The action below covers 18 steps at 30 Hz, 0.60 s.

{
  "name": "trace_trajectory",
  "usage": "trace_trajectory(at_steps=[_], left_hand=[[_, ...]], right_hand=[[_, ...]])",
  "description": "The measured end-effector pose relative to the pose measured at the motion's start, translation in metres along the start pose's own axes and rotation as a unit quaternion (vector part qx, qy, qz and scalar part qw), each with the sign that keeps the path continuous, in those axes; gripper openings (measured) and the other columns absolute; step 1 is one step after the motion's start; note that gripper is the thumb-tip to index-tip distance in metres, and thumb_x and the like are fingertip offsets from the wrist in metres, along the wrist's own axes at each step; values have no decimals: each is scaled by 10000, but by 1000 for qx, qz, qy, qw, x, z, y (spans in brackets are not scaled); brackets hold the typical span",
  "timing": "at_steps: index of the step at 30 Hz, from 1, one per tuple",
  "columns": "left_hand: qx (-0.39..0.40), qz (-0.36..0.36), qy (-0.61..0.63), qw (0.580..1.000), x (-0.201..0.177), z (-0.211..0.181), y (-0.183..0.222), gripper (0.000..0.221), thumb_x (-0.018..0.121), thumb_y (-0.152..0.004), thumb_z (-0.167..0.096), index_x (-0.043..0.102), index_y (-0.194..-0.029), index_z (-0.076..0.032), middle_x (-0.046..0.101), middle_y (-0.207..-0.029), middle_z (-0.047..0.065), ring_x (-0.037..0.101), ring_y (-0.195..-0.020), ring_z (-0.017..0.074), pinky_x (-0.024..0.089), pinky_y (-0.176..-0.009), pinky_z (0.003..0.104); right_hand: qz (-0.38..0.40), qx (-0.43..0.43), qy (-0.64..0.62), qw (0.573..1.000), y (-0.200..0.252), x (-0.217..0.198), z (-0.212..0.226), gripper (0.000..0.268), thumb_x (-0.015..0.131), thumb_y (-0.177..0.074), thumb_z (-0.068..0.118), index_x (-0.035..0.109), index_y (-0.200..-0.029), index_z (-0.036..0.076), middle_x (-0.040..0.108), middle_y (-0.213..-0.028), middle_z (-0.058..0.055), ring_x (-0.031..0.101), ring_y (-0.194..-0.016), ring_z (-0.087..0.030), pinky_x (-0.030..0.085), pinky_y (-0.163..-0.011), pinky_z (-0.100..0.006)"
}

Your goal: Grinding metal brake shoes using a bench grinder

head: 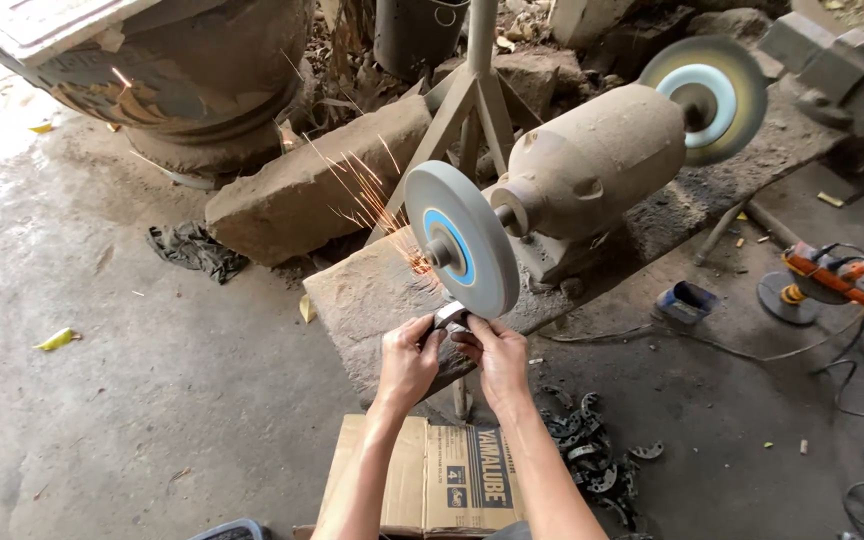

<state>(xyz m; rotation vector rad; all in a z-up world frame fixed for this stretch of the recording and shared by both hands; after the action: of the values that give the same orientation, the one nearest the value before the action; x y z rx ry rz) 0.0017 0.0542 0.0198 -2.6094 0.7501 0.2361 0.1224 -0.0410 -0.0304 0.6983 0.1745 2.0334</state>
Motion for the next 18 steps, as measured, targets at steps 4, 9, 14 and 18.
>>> trace_trajectory(at_steps=[4,9,14,18], left_hand=[[7,-2,-29,1000,-8,13,1,132,751,-847,-14,774,-976,0,712,-730,172,732,-672,324,564,-569,371],[24,-16,-51,998,-40,25,8,224,767,-807,8,773,-1031,-3,728,-794,194,745,-770,376,580,-639,413],[-4,0,-15,1000,-27,27,13,262,771,-792,15,792,-1048,-42,755,-815,152,758,-806,283,585,-681,373],[-46,21,-5,999,-15,25,15,238,776,-806,1,802,-1040,-30,765,-781,158,762,-759,282,578,-660,374]], right_hand=[[-3,-2,6,1000,12,13,9,171,770,-912,136,775,-1020,4,790,-947,-184,768,-711,-281,640,-605,-299],[47,23,9,999,17,29,-11,218,758,-896,59,743,-1076,-63,773,-965,-250,769,-750,-394,651,-599,-407],[54,26,-20,998,21,17,-8,212,760,-893,58,742,-1086,-26,777,-993,-233,777,-786,-383,660,-609,-394],[44,20,-22,999,18,8,-1,198,786,-890,106,760,-1071,33,790,-980,-186,783,-785,-333,660,-625,-344]])
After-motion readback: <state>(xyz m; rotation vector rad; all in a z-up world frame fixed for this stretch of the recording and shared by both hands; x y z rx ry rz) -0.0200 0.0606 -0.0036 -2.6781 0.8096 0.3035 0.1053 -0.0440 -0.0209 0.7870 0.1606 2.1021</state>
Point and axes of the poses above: each hand's wrist, its own y-axis away from the middle knuckle, its own x-axis out of the palm, z = x × y, the point moved 4 cm from there along -y, towards the middle knuckle
